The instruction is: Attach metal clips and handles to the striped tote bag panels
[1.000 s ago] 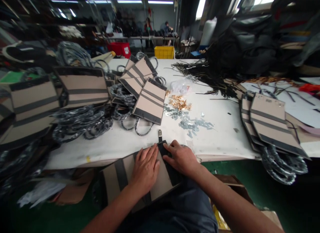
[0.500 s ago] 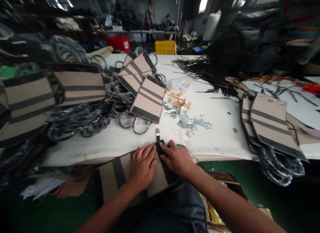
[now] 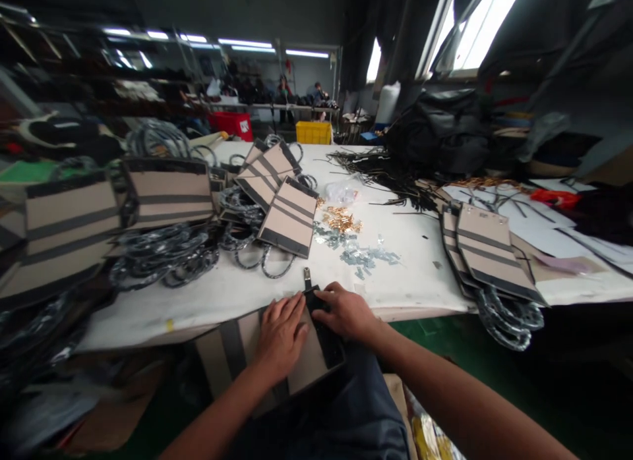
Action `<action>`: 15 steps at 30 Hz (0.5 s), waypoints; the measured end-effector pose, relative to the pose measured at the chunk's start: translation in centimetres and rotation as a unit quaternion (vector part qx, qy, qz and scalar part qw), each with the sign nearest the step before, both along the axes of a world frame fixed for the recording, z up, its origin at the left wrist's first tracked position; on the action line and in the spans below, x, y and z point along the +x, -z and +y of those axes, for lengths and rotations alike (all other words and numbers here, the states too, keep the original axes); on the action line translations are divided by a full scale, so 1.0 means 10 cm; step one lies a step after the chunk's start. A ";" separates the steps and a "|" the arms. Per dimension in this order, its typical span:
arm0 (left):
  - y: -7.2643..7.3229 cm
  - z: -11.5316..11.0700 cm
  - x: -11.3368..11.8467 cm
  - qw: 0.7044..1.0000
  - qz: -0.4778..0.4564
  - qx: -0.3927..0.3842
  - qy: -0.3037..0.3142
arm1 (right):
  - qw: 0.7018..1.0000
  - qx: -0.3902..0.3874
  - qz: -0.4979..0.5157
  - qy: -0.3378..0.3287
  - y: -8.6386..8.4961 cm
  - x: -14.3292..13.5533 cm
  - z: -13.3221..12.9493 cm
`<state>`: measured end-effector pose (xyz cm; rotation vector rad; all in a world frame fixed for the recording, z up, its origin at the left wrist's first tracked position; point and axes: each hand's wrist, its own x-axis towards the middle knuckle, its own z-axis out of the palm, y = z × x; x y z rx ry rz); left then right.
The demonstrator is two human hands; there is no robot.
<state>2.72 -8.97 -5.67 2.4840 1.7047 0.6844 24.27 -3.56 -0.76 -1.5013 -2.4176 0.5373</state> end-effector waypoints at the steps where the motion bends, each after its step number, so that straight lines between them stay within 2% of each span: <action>1: 0.00 0.00 -0.01 1.000 0.003 0.008 0.007 | 0.999 0.008 0.018 0.031 -0.03 0.07 0.04; 5: 0.05 0.03 -0.04 1.000 0.002 0.029 0.012 | 0.980 0.038 -0.038 0.191 -0.10 0.47 0.30; 7: 0.07 0.04 -0.04 0.999 -0.005 0.035 0.010 | 0.969 0.024 -0.077 0.233 -0.08 0.65 0.43; 10: 0.08 0.03 -0.02 1.000 -0.017 0.025 0.008 | 0.961 0.004 -0.103 0.256 0.03 0.78 0.58; 15: 0.03 0.02 0.01 0.999 -0.035 -0.011 0.002 | 0.961 -0.005 -0.115 0.253 0.18 0.78 0.69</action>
